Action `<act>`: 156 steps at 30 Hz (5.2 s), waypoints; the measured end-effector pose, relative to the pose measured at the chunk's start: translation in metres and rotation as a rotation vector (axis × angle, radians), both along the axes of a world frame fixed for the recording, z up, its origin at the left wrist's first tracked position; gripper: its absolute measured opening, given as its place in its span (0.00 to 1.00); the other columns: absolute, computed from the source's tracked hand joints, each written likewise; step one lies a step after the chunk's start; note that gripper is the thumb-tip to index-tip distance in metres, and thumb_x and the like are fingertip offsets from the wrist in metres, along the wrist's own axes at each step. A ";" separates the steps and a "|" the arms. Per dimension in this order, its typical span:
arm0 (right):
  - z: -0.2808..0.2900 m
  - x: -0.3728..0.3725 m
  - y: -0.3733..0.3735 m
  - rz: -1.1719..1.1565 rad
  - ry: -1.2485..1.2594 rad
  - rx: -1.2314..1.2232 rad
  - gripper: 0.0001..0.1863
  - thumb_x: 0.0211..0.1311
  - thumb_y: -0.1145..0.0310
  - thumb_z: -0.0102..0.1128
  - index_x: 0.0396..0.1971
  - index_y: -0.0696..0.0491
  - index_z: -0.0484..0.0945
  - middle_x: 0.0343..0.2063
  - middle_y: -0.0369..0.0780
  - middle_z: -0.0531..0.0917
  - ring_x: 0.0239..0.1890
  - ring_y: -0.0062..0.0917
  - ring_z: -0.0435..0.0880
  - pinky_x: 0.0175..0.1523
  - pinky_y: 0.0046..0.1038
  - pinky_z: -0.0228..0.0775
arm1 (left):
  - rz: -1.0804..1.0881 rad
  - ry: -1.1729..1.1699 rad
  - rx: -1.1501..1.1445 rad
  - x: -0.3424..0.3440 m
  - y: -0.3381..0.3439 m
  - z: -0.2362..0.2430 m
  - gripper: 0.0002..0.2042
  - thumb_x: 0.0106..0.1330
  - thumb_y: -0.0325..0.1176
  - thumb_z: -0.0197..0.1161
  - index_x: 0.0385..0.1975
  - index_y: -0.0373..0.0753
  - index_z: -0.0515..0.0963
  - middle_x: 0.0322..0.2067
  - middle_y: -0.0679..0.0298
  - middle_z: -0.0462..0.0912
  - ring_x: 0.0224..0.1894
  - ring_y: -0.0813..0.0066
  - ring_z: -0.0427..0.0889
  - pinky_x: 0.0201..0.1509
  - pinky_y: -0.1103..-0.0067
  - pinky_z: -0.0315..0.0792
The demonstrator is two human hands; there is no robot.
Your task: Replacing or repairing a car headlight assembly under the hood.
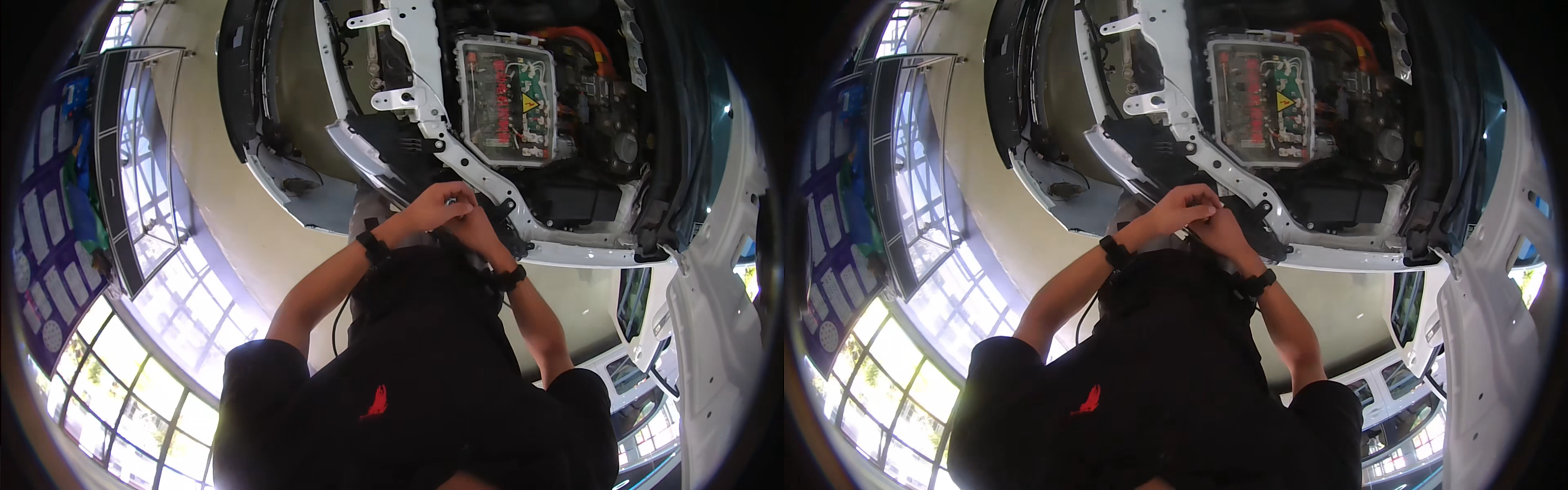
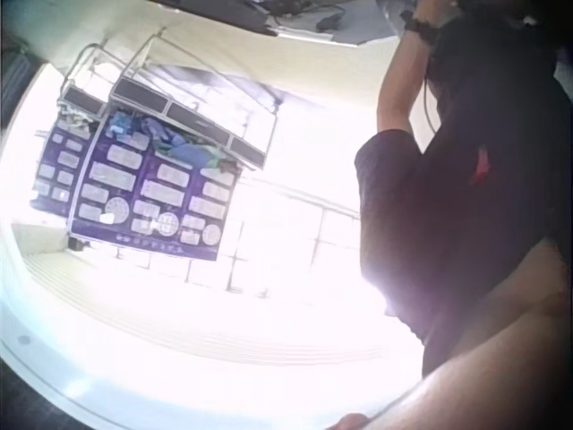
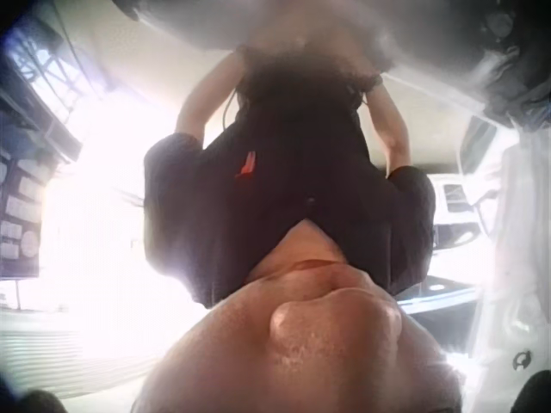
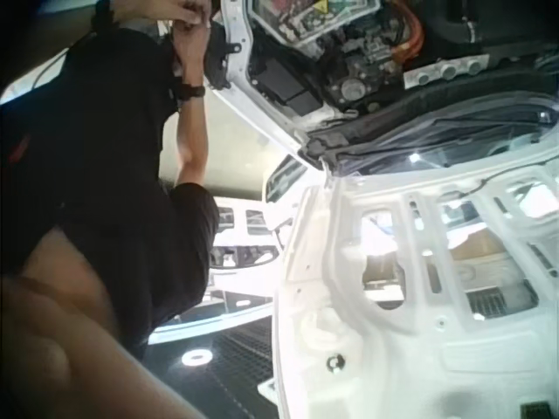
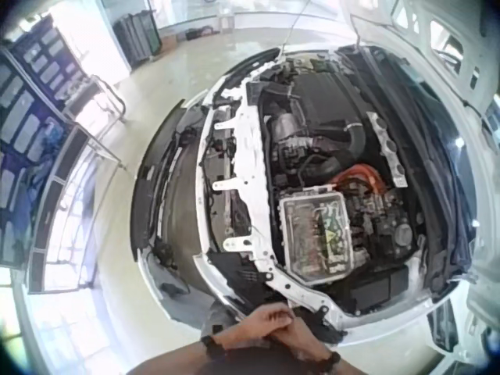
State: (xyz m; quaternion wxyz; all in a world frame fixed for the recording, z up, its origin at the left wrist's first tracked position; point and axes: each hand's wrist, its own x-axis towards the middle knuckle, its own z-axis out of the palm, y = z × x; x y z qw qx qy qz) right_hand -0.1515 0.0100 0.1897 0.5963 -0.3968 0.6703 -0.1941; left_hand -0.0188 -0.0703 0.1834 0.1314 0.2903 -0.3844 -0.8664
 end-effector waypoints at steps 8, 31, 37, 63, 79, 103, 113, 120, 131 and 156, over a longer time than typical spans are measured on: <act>0.035 0.030 -0.048 0.111 0.451 -0.014 0.31 0.49 0.50 0.60 0.52 0.51 0.68 0.26 0.43 0.79 0.30 0.28 0.79 0.38 0.27 0.68 | 0.296 -0.108 0.011 0.080 -0.045 -0.037 0.09 0.61 0.31 0.53 0.38 0.34 0.72 0.31 0.66 0.76 0.34 0.79 0.74 0.43 0.83 0.68; -0.022 0.008 -0.097 -0.097 0.389 -0.183 0.14 0.48 0.64 0.58 0.34 0.54 0.72 0.16 0.39 0.75 0.14 0.26 0.75 0.20 0.26 0.66 | 0.508 -0.877 0.357 0.348 0.141 -0.114 0.11 0.57 0.37 0.54 0.36 0.39 0.73 0.24 0.64 0.77 0.27 0.76 0.76 0.29 0.80 0.68; -0.007 0.004 -0.121 0.596 0.720 -0.245 0.16 0.40 0.65 0.58 0.33 0.53 0.72 0.27 0.46 0.79 0.35 0.42 0.77 0.39 0.38 0.68 | 0.557 -0.678 -0.041 0.299 0.086 -0.087 0.11 0.61 0.36 0.51 0.38 0.37 0.73 0.24 0.65 0.76 0.27 0.78 0.76 0.33 0.82 0.69; -0.068 0.013 -0.109 0.003 0.143 -0.109 0.08 0.38 0.70 0.62 0.21 0.55 0.75 0.13 0.40 0.74 0.15 0.30 0.72 0.21 0.31 0.62 | 0.668 -0.907 -0.192 0.319 0.146 -0.123 0.14 0.56 0.38 0.53 0.33 0.33 0.77 0.24 0.62 0.76 0.28 0.73 0.76 0.32 0.77 0.70; -0.069 0.001 -0.115 0.092 0.251 -0.012 0.07 0.37 0.69 0.59 0.19 0.55 0.78 0.10 0.34 0.70 0.11 0.18 0.66 0.16 0.24 0.55 | 0.459 -0.885 -0.018 0.343 -0.015 -0.141 0.12 0.55 0.35 0.50 0.27 0.32 0.75 0.20 0.59 0.78 0.20 0.74 0.78 0.22 0.79 0.71; -0.042 0.005 -0.133 0.074 -0.111 0.393 0.09 0.40 0.79 0.54 0.20 0.50 0.66 0.10 0.29 0.62 0.08 0.14 0.57 0.13 0.19 0.44 | 0.613 -0.869 -0.018 0.337 0.010 -0.141 0.13 0.56 0.38 0.49 0.26 0.34 0.76 0.20 0.62 0.78 0.21 0.75 0.78 0.21 0.81 0.69; -0.060 0.005 -0.116 -0.075 -0.279 0.302 0.12 0.42 0.79 0.53 0.16 0.46 0.61 0.10 0.28 0.60 0.08 0.13 0.55 0.12 0.17 0.44 | 0.794 -0.942 0.263 0.357 0.145 -0.139 0.11 0.57 0.36 0.52 0.33 0.36 0.75 0.26 0.60 0.79 0.24 0.72 0.78 0.24 0.78 0.70; -0.071 0.035 -0.099 -0.419 -0.482 0.038 0.09 0.49 0.71 0.53 0.17 0.47 0.64 0.12 0.27 0.58 0.12 0.12 0.56 0.18 0.15 0.48 | 0.764 -0.993 0.490 0.349 0.200 -0.137 0.12 0.59 0.37 0.51 0.38 0.39 0.72 0.28 0.61 0.78 0.29 0.67 0.78 0.28 0.73 0.69; -0.113 0.080 -0.080 -0.455 0.085 -0.491 0.07 0.39 0.75 0.56 0.19 0.54 0.67 0.10 0.33 0.64 0.10 0.17 0.58 0.15 0.24 0.47 | 0.592 -0.899 -0.021 0.360 0.058 -0.104 0.10 0.61 0.37 0.51 0.32 0.38 0.74 0.24 0.65 0.77 0.26 0.78 0.76 0.29 0.81 0.69; -0.042 0.017 -0.039 -0.276 0.255 -0.262 0.28 0.39 0.68 0.61 0.45 0.58 0.65 0.22 0.40 0.76 0.23 0.27 0.75 0.29 0.28 0.67 | 0.220 -0.976 0.088 0.368 0.256 -0.157 0.11 0.60 0.38 0.50 0.38 0.42 0.72 0.28 0.63 0.78 0.28 0.72 0.77 0.34 0.74 0.69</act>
